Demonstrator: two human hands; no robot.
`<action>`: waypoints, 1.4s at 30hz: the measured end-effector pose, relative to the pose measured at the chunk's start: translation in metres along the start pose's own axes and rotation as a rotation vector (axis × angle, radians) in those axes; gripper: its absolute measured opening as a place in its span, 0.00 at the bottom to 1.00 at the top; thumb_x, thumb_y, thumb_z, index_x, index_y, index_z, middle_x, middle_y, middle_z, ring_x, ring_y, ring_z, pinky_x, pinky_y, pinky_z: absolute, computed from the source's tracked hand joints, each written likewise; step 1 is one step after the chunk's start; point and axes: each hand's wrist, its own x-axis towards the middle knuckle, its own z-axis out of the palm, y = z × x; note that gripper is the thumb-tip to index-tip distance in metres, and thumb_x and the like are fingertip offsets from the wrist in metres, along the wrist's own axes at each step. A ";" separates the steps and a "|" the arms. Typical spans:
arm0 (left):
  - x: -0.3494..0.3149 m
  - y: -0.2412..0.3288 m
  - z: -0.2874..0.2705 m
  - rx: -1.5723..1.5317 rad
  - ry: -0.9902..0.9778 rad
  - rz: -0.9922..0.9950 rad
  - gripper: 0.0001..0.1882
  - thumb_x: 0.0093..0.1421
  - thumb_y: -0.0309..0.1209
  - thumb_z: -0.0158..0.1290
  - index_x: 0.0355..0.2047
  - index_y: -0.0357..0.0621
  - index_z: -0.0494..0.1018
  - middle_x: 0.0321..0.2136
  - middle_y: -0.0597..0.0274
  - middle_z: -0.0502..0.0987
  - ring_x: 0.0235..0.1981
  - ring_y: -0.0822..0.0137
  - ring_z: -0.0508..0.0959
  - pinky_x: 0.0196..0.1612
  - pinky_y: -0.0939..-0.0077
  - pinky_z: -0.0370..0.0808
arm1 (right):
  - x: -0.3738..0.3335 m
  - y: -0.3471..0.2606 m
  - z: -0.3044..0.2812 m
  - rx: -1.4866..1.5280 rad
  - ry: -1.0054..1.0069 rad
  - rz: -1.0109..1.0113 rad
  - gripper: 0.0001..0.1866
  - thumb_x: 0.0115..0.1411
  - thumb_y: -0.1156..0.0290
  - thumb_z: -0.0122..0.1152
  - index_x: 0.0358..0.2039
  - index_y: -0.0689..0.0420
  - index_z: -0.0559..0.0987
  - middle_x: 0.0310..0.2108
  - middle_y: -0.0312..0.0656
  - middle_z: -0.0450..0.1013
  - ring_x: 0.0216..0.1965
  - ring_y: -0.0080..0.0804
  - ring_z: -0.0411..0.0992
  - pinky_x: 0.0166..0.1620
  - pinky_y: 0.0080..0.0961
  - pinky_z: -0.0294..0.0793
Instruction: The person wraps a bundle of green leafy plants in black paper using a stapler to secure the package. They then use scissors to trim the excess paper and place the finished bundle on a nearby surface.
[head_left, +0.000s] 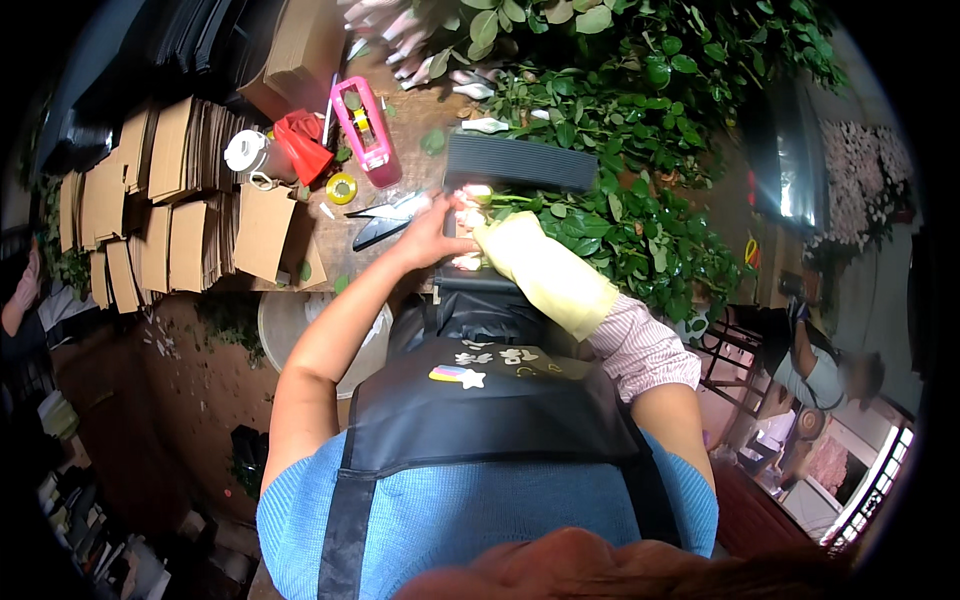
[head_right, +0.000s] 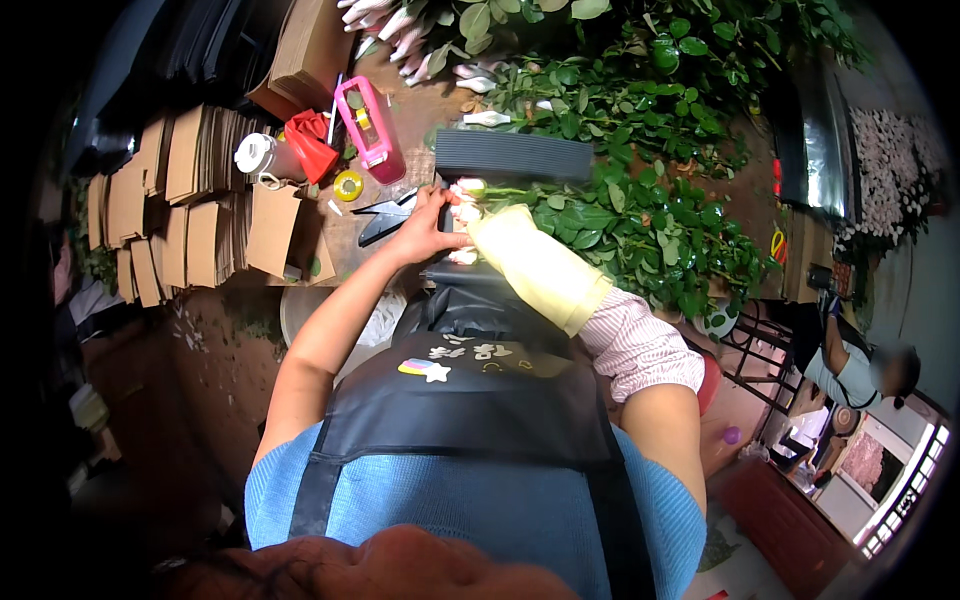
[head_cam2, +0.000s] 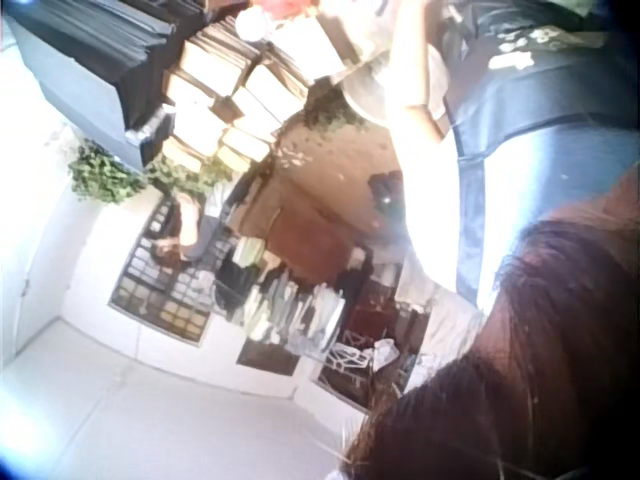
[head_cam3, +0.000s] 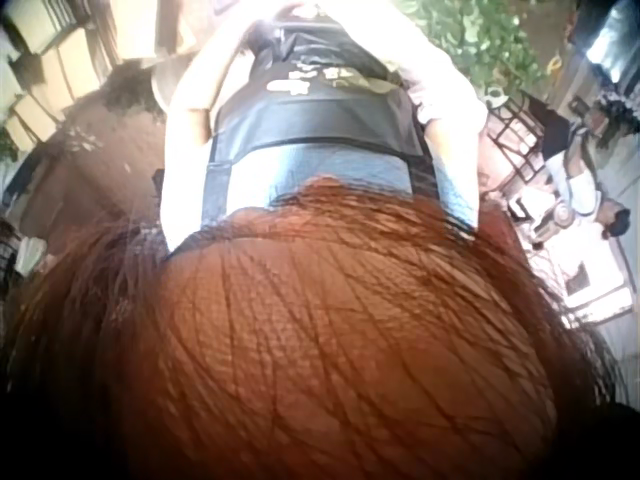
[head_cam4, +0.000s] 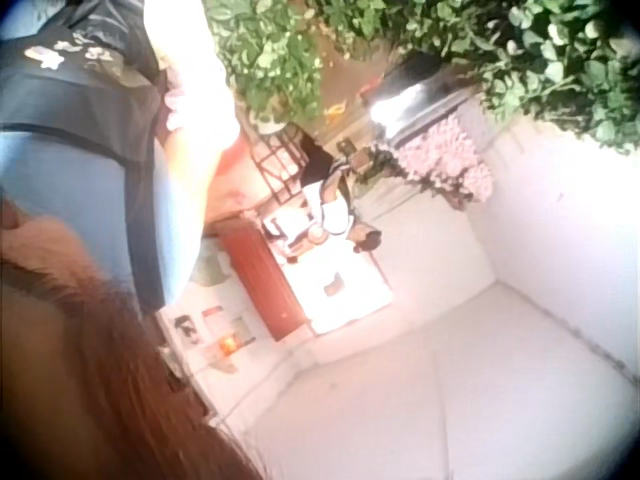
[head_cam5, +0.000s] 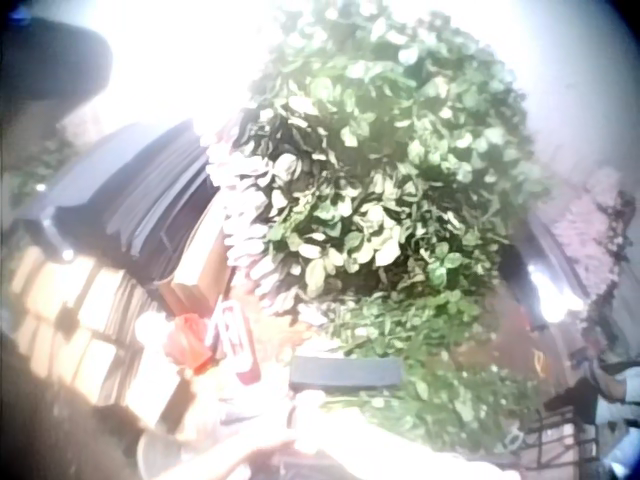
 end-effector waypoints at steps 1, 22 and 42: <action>-0.005 0.001 0.005 0.000 0.048 0.016 0.43 0.48 0.47 0.75 0.58 0.44 0.66 0.64 0.34 0.55 0.71 0.39 0.53 0.72 0.55 0.52 | 0.000 0.001 -0.003 0.001 -0.009 0.000 0.11 0.63 0.59 0.56 0.39 0.51 0.79 0.35 0.48 0.81 0.39 0.49 0.81 0.44 0.47 0.78; -0.007 0.017 0.026 -0.010 0.330 -0.009 0.17 0.57 0.37 0.68 0.40 0.38 0.81 0.32 0.63 0.83 0.35 0.74 0.79 0.51 0.72 0.75 | 0.000 0.006 0.001 0.050 0.142 0.122 0.10 0.60 0.60 0.61 0.33 0.51 0.83 0.33 0.44 0.83 0.35 0.43 0.83 0.40 0.40 0.81; -0.009 0.023 0.027 -0.534 0.224 -0.196 0.34 0.53 0.29 0.71 0.56 0.41 0.63 0.49 0.55 0.69 0.54 0.66 0.70 0.57 0.69 0.71 | 0.010 0.033 0.008 0.098 0.280 0.058 0.08 0.58 0.65 0.58 0.35 0.51 0.82 0.33 0.46 0.82 0.36 0.46 0.82 0.40 0.43 0.79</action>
